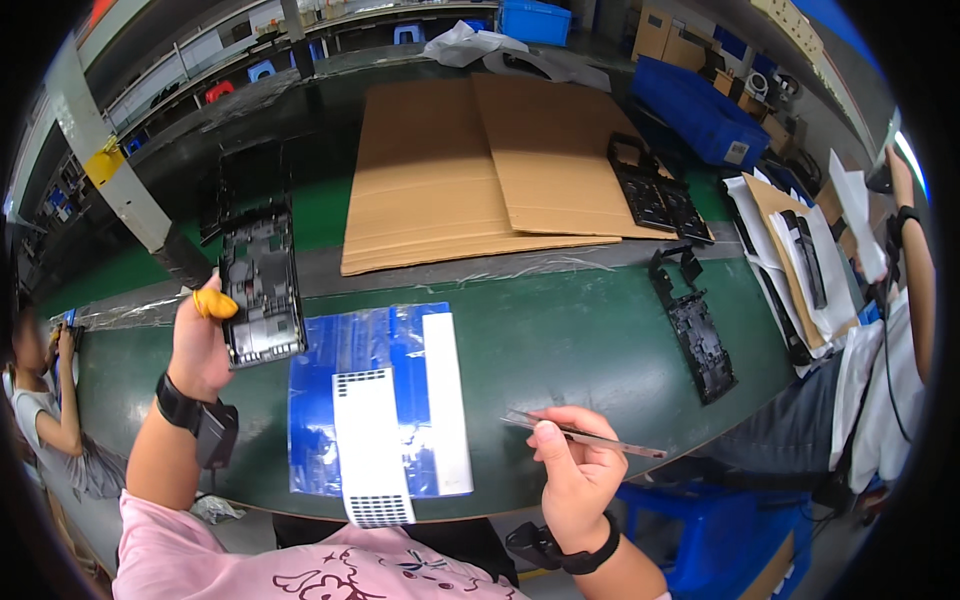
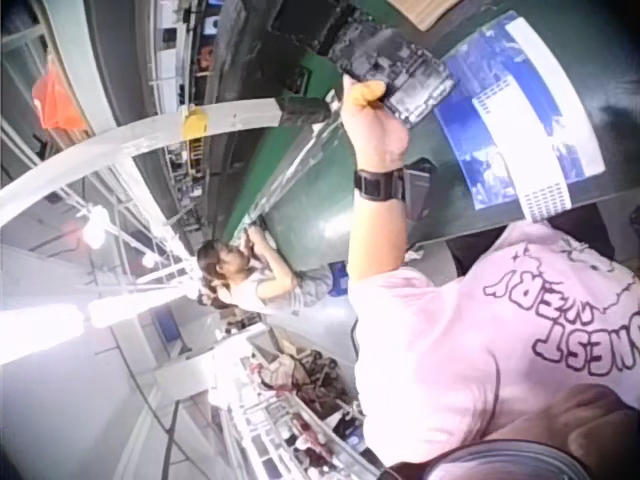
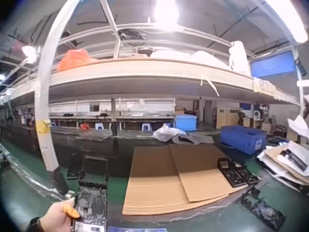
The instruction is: Assembling electronic components into a black plastic housing using a pick-and-place method with a small tool.
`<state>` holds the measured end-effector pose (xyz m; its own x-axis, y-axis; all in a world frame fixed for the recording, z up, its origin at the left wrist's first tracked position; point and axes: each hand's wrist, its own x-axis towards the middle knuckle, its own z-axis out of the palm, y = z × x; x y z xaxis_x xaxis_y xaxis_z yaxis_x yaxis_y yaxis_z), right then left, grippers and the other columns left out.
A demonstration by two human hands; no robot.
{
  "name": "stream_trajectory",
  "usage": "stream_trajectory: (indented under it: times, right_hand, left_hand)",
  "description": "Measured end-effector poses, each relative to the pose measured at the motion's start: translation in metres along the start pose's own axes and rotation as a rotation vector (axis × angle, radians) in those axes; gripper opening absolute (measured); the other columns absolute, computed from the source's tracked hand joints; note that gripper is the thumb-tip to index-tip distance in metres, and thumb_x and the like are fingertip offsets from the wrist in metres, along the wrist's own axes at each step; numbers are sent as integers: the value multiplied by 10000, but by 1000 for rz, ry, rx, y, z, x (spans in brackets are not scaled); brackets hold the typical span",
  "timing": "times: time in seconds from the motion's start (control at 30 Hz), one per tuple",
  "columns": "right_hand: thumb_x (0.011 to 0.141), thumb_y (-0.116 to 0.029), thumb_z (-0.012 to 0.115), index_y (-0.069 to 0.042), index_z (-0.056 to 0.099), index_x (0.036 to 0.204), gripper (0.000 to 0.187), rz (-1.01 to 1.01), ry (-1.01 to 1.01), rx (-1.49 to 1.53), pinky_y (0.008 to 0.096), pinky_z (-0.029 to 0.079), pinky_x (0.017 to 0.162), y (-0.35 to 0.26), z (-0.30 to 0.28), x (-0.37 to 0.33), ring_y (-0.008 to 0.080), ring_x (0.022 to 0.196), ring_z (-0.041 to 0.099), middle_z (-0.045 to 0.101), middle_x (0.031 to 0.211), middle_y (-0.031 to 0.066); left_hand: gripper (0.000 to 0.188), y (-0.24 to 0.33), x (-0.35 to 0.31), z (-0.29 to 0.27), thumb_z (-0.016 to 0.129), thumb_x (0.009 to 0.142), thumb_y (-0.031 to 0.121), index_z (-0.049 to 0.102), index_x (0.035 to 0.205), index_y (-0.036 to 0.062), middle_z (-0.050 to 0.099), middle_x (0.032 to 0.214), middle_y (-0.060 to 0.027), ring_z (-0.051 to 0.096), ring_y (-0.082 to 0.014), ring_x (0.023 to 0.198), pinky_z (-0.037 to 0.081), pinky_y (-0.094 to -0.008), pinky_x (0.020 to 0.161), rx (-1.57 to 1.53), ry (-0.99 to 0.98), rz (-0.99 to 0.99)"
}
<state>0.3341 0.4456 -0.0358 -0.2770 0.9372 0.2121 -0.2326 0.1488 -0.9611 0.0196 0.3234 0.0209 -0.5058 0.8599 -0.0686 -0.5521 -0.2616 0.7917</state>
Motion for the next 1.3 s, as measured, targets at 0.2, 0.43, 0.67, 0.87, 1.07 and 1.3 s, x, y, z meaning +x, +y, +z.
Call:
stream_trajectory:
  times: [0.2, 0.43, 0.67, 0.87, 1.07, 1.3]
  right_hand:
    - [810, -60, 620, 46, 580, 887, 137, 220, -313, 195, 200, 441, 494, -29, 106, -4, 114, 622, 585, 606, 761, 77]
    - [789, -48, 625, 8, 574, 868, 109, 391, -329, 39, 171, 384, 420, 44, 135, 17, 65, 526, 543, 609, 676, 61]
    - [798, -43, 623, 2, 560, 923, 147, 418, -373, -51, 170, 379, 411, 53, 140, 14, 57, 522, 537, 628, 706, 78]
    - [810, -24, 607, 12, 559, 927, 132, 398, -375, -79, 179, 435, 475, 49, 143, 13, 60, 598, 564, 616, 744, 59]
    - [798, -18, 615, 8, 570, 918, 131, 425, -372, -56, 171, 407, 459, 49, 140, 14, 54, 569, 549, 620, 722, 61]
    - [775, -6, 634, 14, 576, 936, 172, 301, -340, 125, 167, 372, 449, 0, 152, 0, 56, 523, 501, 632, 733, 85]
  left_hand:
    - [330, -30, -38, -46, 504, 856, 87, 463, 1178, 29, 559, 1022, -52, 543, -159, 944, 454, -313, 848, 75, 68, 109]
    - [317, -41, -57, -42, 450, 872, 41, 427, 1188, 30, 562, 1044, -73, 561, -153, 903, 464, -288, 799, 73, 144, 230]
    - [282, -47, -57, -48, 494, 916, 183, 407, 1155, 62, 555, 994, -46, 535, -99, 854, 456, -235, 754, 190, 253, 233]
    - [316, -42, -65, -35, 453, 931, 186, 366, 1213, 72, 519, 1066, -27, 524, -101, 911, 456, -258, 797, 97, 315, 325]
    - [276, -38, -63, -44, 410, 944, 165, 386, 1208, 91, 505, 1114, -48, 522, -119, 936, 465, -282, 828, -4, 277, 203]
    - [278, -38, -62, -35, 411, 946, 166, 391, 1221, 125, 519, 1115, -63, 537, -144, 948, 494, -326, 812, -185, 233, -69]
